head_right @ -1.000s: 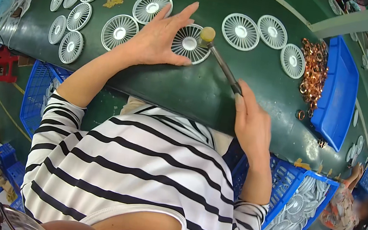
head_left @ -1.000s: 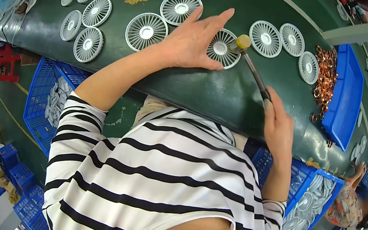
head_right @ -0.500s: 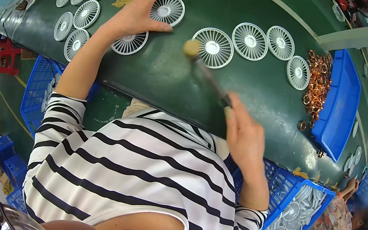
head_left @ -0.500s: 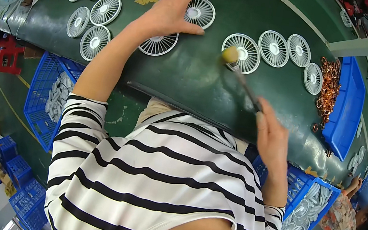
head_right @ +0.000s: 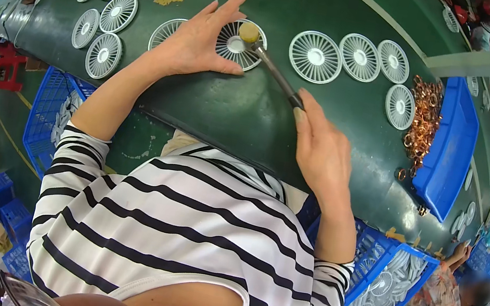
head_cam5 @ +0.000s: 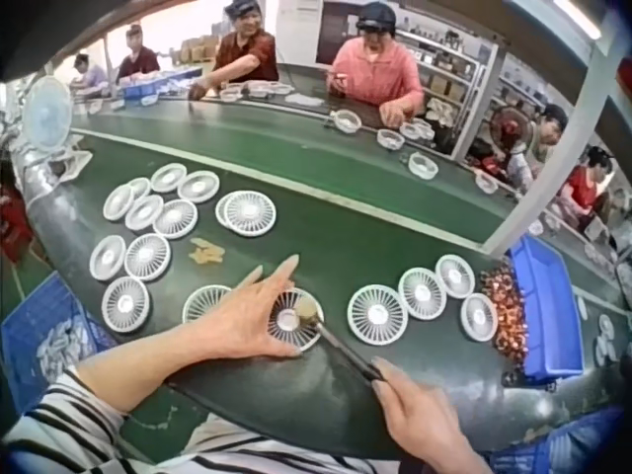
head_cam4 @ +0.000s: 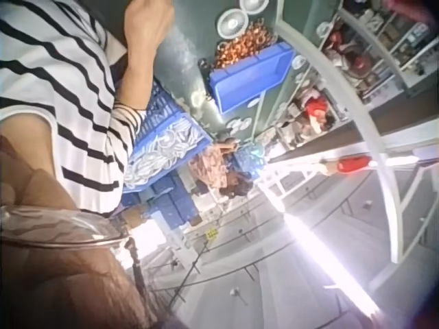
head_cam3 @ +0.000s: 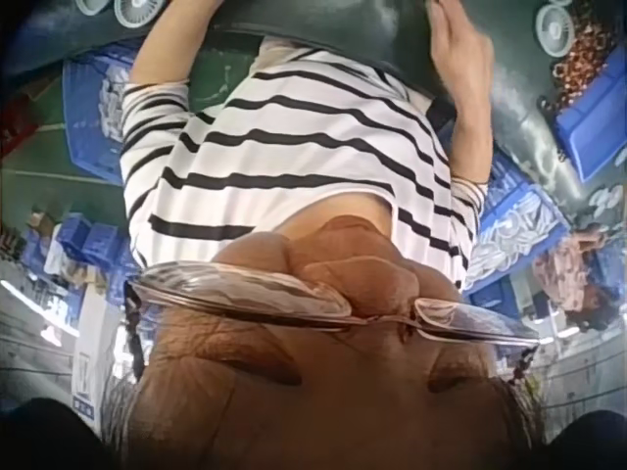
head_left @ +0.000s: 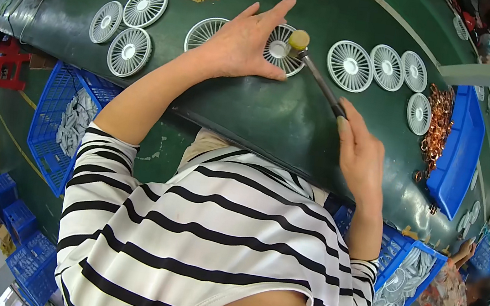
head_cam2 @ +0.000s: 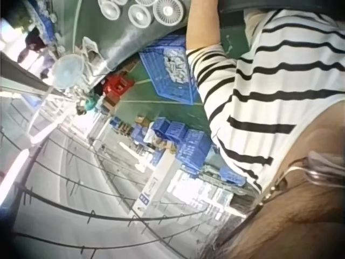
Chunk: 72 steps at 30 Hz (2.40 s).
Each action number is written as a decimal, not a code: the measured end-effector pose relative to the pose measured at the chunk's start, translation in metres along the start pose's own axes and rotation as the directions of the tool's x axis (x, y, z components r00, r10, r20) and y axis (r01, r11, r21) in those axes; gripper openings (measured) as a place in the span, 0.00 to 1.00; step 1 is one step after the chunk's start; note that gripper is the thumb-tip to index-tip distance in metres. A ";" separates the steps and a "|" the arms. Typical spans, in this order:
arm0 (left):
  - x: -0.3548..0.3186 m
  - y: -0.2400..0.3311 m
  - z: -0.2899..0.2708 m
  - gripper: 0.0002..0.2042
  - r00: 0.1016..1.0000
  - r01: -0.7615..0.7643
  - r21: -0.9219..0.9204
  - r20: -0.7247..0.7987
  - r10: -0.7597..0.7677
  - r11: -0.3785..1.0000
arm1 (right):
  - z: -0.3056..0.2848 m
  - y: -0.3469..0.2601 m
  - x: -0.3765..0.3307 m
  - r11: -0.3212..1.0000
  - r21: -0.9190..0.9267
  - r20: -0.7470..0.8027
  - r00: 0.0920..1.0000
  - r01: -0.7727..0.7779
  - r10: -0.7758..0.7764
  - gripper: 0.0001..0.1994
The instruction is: Assembling internal components and rings into plastic fan guards at a factory workbench.
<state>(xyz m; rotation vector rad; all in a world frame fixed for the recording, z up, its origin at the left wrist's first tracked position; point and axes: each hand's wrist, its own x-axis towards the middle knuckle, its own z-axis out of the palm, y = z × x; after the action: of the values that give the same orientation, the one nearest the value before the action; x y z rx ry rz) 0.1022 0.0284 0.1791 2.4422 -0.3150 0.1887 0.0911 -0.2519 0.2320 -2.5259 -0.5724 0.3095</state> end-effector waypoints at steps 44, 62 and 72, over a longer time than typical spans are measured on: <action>-0.076 -0.009 -0.022 0.53 0.923 0.278 -0.202 -0.215 -0.319 0.939 | 0.037 -0.046 0.016 0.896 0.304 -0.053 0.945 0.323 -0.322 0.16; -0.030 0.035 0.022 0.43 0.947 -0.295 0.042 -0.117 0.298 0.955 | -0.033 0.119 0.044 0.865 -0.314 -0.521 0.833 -0.391 0.187 0.10; -0.011 0.046 0.027 0.41 0.939 -0.315 0.075 -0.118 0.322 0.946 | -0.037 0.120 0.056 0.857 -0.358 -0.596 0.797 -0.371 0.095 0.10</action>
<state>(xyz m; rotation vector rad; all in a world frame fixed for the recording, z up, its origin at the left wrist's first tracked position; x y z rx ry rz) 0.0803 -0.0211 0.1834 2.4058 -0.6554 0.4999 0.1930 -0.3352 0.1924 -2.9501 -0.0776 -0.5547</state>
